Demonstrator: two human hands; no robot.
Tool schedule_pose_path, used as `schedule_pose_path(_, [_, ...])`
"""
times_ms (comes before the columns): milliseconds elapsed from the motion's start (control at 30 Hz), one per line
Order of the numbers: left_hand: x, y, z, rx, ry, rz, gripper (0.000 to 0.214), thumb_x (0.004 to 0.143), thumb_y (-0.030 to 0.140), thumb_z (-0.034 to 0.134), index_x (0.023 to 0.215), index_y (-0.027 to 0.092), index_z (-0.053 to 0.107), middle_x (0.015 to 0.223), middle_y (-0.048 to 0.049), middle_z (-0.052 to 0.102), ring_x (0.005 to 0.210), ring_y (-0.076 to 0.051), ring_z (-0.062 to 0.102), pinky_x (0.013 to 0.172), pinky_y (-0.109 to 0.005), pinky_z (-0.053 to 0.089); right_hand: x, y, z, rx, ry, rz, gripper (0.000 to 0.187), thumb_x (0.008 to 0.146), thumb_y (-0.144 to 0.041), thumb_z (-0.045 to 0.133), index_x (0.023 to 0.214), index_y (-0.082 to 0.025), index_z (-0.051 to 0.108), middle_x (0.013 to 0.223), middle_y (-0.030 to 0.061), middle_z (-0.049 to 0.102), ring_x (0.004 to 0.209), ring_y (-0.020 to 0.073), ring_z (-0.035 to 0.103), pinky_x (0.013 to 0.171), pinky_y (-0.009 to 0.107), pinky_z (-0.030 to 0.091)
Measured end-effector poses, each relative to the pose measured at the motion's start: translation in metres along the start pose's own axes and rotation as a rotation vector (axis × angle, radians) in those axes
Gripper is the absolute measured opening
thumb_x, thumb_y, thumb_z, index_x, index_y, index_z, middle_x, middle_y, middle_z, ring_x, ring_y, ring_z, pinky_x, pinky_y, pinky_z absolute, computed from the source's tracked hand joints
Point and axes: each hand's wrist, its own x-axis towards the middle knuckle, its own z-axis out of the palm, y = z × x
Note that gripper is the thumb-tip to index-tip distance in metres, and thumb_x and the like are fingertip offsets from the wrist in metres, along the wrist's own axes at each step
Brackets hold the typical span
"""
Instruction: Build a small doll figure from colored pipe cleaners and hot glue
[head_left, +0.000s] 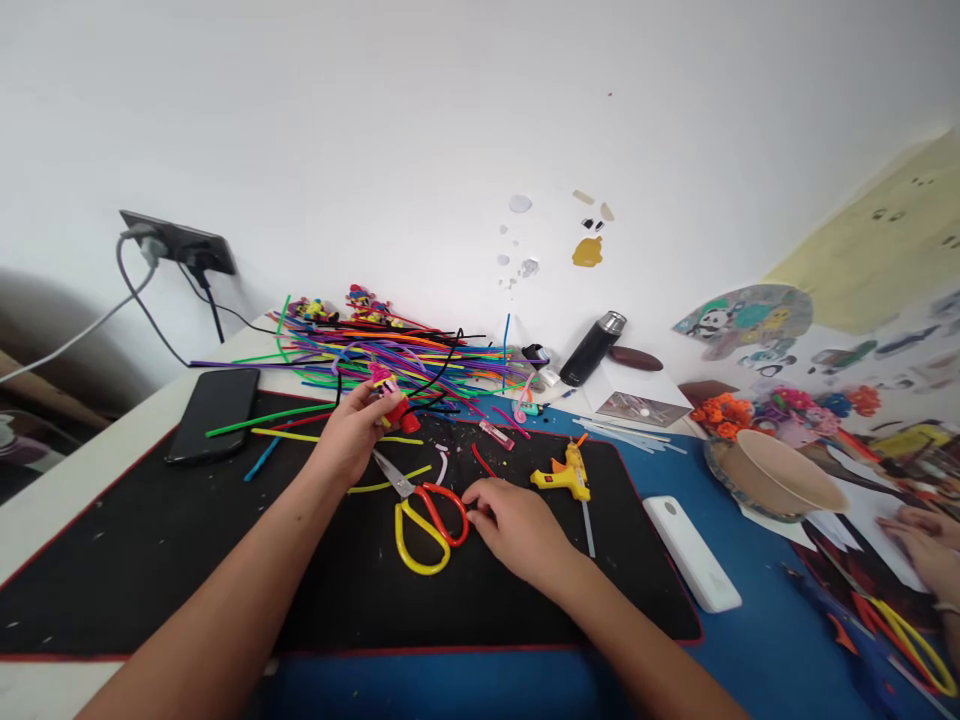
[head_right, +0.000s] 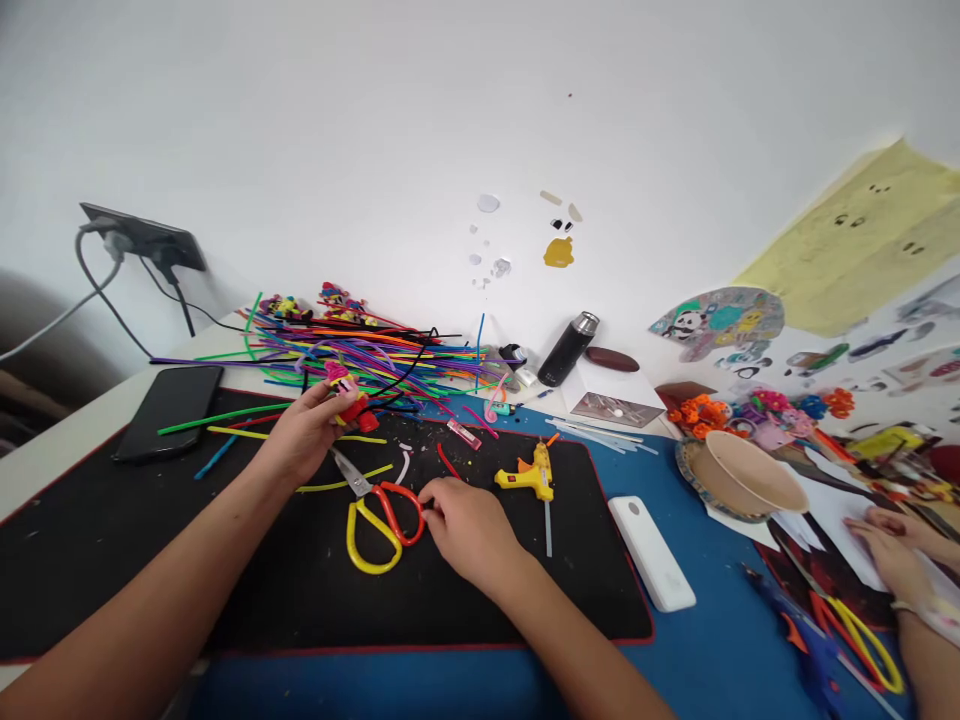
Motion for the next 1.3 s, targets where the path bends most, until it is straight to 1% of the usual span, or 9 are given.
schedule_pose_path(200, [-0.001,0.0,0.0,0.005,-0.011,-0.006,0.049,0.053,0.034,0.1,0.091,0.019,0.074,0.088,-0.0006,0.072,0.076,-0.017,0.069,0.061,-0.027,0.056,-0.003,0.01,-0.01,-0.143,-0.006,0.015,0.012,0.101,-0.024,0.068,0.106,-0.024,0.078,0.106,0.004,0.075,0.09,0.02,0.073,0.077,0.029,0.046])
schedule_pose_path(367, [-0.001,0.0,-0.001,-0.005,-0.028,-0.003,0.047,0.056,0.033,0.099,0.093,0.019,0.073,0.084,0.0012,0.07,0.071,-0.015,0.067,0.059,-0.024,0.051,-0.01,-0.02,-0.008,-0.109,0.08,-0.029,0.021,0.104,-0.037,0.066,0.116,-0.023,0.077,0.109,0.0063,0.074,0.1,0.0224,0.072,0.083,0.031,0.049])
schedule_pose_path(467, [-0.001,0.0,-0.001,-0.023,-0.036,-0.002,0.045,0.056,0.031,0.1,0.09,0.019,0.072,0.081,0.0021,0.069,0.068,-0.013,0.064,0.06,-0.023,0.05,-0.006,-0.043,0.001,-0.16,-0.001,-0.11,0.031,0.101,-0.042,0.07,0.125,-0.022,0.074,0.11,0.0088,0.074,0.106,0.0266,0.07,0.087,0.035,0.052])
schedule_pose_path(567, [0.0,0.0,-0.002,-0.047,-0.036,-0.004,0.045,0.057,0.03,0.099,0.09,0.019,0.071,0.081,0.0023,0.069,0.065,-0.012,0.063,0.063,-0.026,0.054,0.003,-0.057,0.013,-0.25,-0.078,-0.161,0.043,0.099,-0.04,0.073,0.137,-0.021,0.069,0.122,0.0125,0.073,0.11,0.03,0.07,0.09,0.039,0.054])
schedule_pose_path(867, [0.001,-0.002,-0.004,-0.094,-0.062,-0.028,0.042,0.061,0.028,0.098,0.093,0.02,0.072,0.083,0.0008,0.069,0.067,-0.013,0.064,0.063,-0.027,0.055,0.015,-0.062,0.022,-0.243,-0.103,-0.061,0.032,0.096,-0.028,0.069,0.127,-0.023,0.072,0.121,0.0104,0.074,0.091,0.0259,0.076,0.079,0.036,0.053])
schedule_pose_path(1000, [0.0,-0.002,-0.005,-0.109,-0.075,-0.039,0.043,0.061,0.027,0.098,0.095,0.02,0.073,0.085,0.0007,0.07,0.067,-0.013,0.063,0.064,-0.027,0.056,0.015,-0.063,0.023,-0.045,-0.087,-0.029,0.029,0.087,-0.026,0.075,0.116,-0.023,0.074,0.097,0.0036,0.075,0.081,0.0202,0.072,0.075,0.03,0.049])
schedule_pose_path(1133, [0.002,-0.001,-0.006,-0.126,-0.063,-0.042,0.044,0.059,0.028,0.099,0.093,0.02,0.071,0.083,0.0019,0.069,0.064,-0.012,0.062,0.064,-0.027,0.056,0.017,-0.056,0.021,0.395,-0.122,0.094,0.023,0.086,-0.018,0.074,0.108,-0.021,0.071,0.079,-0.0032,0.068,0.066,0.0122,0.062,0.065,0.025,0.045])
schedule_pose_path(1200, [0.002,-0.001,-0.006,-0.134,-0.062,-0.044,0.043,0.059,0.028,0.099,0.09,0.02,0.07,0.081,0.0026,0.068,0.063,-0.011,0.061,0.063,-0.026,0.055,0.018,-0.051,0.021,0.679,-0.202,0.222,0.022,0.089,-0.026,0.075,0.108,-0.021,0.065,0.076,-0.0048,0.066,0.056,0.0097,0.057,0.057,0.023,0.043])
schedule_pose_path(1300, [0.001,0.0,-0.005,-0.142,-0.075,-0.052,0.042,0.059,0.027,0.099,0.09,0.019,0.071,0.082,0.0026,0.068,0.062,-0.01,0.061,0.063,-0.026,0.054,0.018,-0.046,0.023,1.004,-0.321,0.355,0.048,0.08,-0.048,0.086,0.106,-0.023,0.055,0.07,-0.0078,0.065,0.042,0.0071,0.048,0.045,0.02,0.035])
